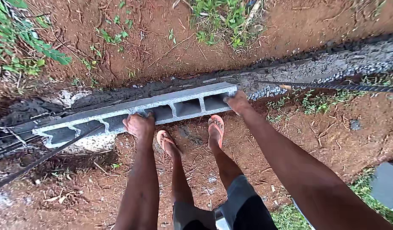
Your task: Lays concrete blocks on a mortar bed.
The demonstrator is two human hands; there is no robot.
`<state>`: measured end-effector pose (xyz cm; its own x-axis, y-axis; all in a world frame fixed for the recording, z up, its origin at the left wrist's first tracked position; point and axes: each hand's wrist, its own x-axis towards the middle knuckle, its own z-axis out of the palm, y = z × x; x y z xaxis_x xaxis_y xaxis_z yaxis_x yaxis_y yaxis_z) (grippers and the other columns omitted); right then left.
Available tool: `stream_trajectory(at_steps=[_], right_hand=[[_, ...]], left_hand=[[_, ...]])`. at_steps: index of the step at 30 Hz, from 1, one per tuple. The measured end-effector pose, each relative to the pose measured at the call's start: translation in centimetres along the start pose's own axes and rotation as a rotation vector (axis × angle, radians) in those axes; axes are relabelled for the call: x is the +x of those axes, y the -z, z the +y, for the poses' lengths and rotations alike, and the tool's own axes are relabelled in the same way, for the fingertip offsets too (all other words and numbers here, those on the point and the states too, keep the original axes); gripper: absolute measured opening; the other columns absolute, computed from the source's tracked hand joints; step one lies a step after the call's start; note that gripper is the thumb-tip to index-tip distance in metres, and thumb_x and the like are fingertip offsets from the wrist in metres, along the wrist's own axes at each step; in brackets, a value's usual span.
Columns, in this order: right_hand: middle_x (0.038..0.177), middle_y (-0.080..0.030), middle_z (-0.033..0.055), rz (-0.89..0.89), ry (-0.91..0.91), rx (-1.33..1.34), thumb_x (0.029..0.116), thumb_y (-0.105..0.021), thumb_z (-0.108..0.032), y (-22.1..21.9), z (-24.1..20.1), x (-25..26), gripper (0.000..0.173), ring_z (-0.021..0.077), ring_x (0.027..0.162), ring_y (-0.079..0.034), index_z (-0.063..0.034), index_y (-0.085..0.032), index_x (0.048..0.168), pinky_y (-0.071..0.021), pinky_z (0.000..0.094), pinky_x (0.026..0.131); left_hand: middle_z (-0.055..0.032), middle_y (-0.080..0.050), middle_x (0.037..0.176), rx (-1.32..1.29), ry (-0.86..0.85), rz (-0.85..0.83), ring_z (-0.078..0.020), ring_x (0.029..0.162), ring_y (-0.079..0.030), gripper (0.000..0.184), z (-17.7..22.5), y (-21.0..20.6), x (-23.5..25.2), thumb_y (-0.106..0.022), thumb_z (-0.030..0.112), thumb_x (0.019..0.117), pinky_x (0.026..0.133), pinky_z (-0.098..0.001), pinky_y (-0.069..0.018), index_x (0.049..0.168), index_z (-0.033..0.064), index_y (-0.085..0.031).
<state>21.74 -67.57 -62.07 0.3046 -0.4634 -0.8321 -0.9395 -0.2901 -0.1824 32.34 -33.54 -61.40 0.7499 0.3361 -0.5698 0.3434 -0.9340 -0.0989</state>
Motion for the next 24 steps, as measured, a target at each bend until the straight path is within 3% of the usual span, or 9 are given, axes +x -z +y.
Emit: stream_trajectory(at_steps=[5, 9, 13, 17, 24], right_hand=[[0.122, -0.065, 0.0288, -0.002, -0.013, 0.006, 0.0897, -0.078, -0.027, 0.0, 0.0, 0.1, 0.05, 0.0434, 0.12, -0.062, 0.0061, -0.062, 0.124, -0.0474, 0.0638, 0.102], [0.127, -0.063, 0.03, -0.014, 0.041, 0.012, 0.0915, -0.077, -0.025, 0.2, 0.3, -0.5, 0.056, 0.0443, 0.121, -0.062, 0.0053, -0.057, 0.134, -0.0476, 0.0657, 0.103], [0.128, -0.061, 0.0324, 0.017, 0.028, 0.033, 0.0886, -0.079, -0.024, 0.1, 0.2, 0.2, 0.059, 0.0476, 0.124, -0.058, 0.0081, -0.056, 0.132, -0.0442, 0.0693, 0.104], [0.123, -0.064, 0.0312, 0.019, 0.031, 0.029, 0.0881, -0.079, -0.021, 0.1, 0.0, 0.3, 0.053, 0.0464, 0.119, -0.061, 0.0085, -0.059, 0.127, -0.0458, 0.0696, 0.1], [0.119, -0.063, 0.0351, 0.05, 0.068, -0.054, 0.0896, -0.079, -0.03, -0.1, 1.0, 0.4, 0.054, 0.0516, 0.117, -0.06, 0.01, -0.06, 0.122, -0.0436, 0.0741, 0.097]], left_hand=[[-0.029, -0.064, 0.122, 0.001, 0.01, 0.003, -0.0479, 0.129, -0.052, 0.05, 0.2, 0.2, -0.2, -0.073, 0.048, 0.0901, 0.101, -0.0685, -0.0406, 0.098, -0.0018, -0.071], [-0.0266, -0.065, 0.127, 0.005, 0.005, -0.033, -0.0464, 0.132, -0.052, 0.051, 0.6, 1.5, -1.1, -0.071, 0.049, 0.0922, 0.106, -0.0651, -0.0421, 0.107, -0.0002, -0.073], [-0.0248, -0.068, 0.12, -0.033, -0.041, 0.006, -0.0446, 0.128, -0.055, 0.05, 0.2, 1.4, -0.7, -0.067, 0.049, 0.0946, 0.105, -0.0648, -0.0408, 0.105, 0.001, -0.074], [-0.0217, -0.069, 0.12, -0.039, -0.052, 0.014, -0.0428, 0.127, -0.055, 0.047, 0.1, 1.3, -0.8, -0.065, 0.049, 0.0966, 0.105, -0.063, -0.0408, 0.106, 0.0039, -0.075], [-0.0204, -0.07, 0.117, -0.048, -0.072, 0.044, -0.0415, 0.125, -0.058, 0.046, -0.7, 0.1, -1.0, -0.066, 0.049, 0.096, 0.105, -0.0628, -0.0418, 0.103, 0.0048, -0.075]])
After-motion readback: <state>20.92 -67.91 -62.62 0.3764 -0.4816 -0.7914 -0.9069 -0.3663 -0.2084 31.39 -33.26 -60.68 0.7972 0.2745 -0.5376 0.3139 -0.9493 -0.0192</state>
